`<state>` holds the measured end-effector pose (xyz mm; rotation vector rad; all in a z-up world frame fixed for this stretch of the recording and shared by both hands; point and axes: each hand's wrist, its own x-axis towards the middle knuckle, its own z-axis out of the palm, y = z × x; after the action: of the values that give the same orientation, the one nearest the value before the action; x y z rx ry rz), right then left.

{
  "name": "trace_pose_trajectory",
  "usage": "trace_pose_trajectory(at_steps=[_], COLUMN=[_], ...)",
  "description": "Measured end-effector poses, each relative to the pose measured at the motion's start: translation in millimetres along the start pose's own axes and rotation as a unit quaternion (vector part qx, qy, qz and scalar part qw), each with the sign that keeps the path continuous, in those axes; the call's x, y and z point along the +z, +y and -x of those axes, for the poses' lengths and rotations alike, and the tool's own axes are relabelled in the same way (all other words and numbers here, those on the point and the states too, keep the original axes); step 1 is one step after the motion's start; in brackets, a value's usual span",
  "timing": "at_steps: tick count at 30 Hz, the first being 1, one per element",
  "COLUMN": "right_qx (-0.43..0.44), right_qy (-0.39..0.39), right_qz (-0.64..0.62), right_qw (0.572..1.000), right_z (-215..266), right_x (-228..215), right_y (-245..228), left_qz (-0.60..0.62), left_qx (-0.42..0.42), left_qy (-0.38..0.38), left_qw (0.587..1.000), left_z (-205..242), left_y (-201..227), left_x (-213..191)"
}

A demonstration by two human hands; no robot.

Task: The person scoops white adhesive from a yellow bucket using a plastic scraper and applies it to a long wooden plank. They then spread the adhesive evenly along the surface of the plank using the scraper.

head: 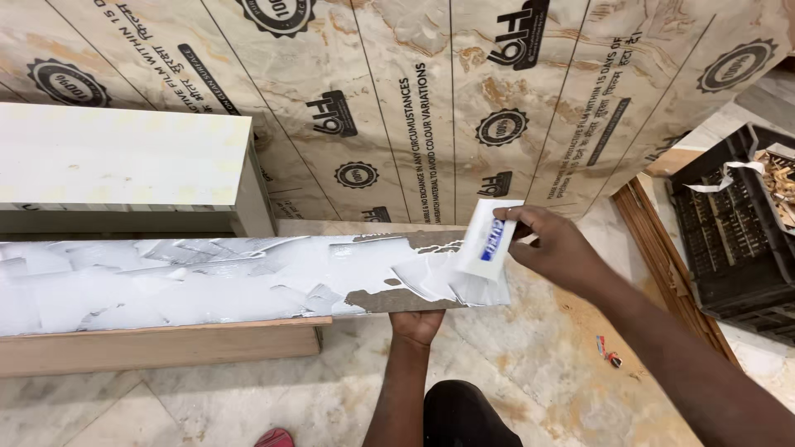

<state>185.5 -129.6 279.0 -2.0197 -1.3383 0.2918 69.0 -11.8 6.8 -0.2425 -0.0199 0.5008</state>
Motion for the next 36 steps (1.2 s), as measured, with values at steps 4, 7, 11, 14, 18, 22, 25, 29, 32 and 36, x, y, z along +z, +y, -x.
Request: trace_pose_trajectory(at_steps=[4,7,11,14,18,22,25,29,32,36], right_qx=[-0.037,-0.053,-0.077,-0.086,-0.001,0.004,0.05,0.108,0.082,0.117], right_qy=[0.071,0.077,0.039,-0.003,-0.066,-0.013,0.012,-0.03,-0.06,-0.101], right_qz=[0.411,0.402,0.379,0.392,0.418,0.391,0.345,0.304,0.215,0.104], right_qw=[0.908,0.911,0.921,0.916,0.906,0.92,0.937,0.946,0.971,0.982], right_z=[-0.8,-2.9,-12.5,-28.7,-48.8,-54.8,-50.6,-40.2,-31.1,-34.8], right_x=[17.8,26.1,45.8,59.6,61.3,43.8,18.1,-4.5,-0.1,30.2], right_y=[-20.9,-35.2,-43.2,-39.2,-27.4,-16.8,-18.5,-16.8,5.9,43.8], left_qz=[0.036,0.064,0.063,0.047,0.043,0.063,0.046,0.058,0.059,0.054], left_qx=[-0.012,-0.021,-0.024,-0.02,-0.015,-0.029,-0.022,-0.045,-0.06,-0.052], left_qy=[0.021,-0.02,-0.055,-0.036,-0.026,-0.021,-0.038,-0.051,-0.068,-0.045], left_qw=[0.999,0.998,0.996,0.998,0.999,0.997,0.998,0.996,0.994,0.996], left_z=[3.3,5.6,6.6,6.3,7.6,8.5,9.7,7.1,4.4,2.3], left_y=[-1.8,-0.1,0.4,-0.3,0.7,3.1,1.3,4.1,-1.7,-9.1], left_x=[19.2,27.0,23.0,23.9,18.7,17.3,23.8,23.4,17.5,14.5])
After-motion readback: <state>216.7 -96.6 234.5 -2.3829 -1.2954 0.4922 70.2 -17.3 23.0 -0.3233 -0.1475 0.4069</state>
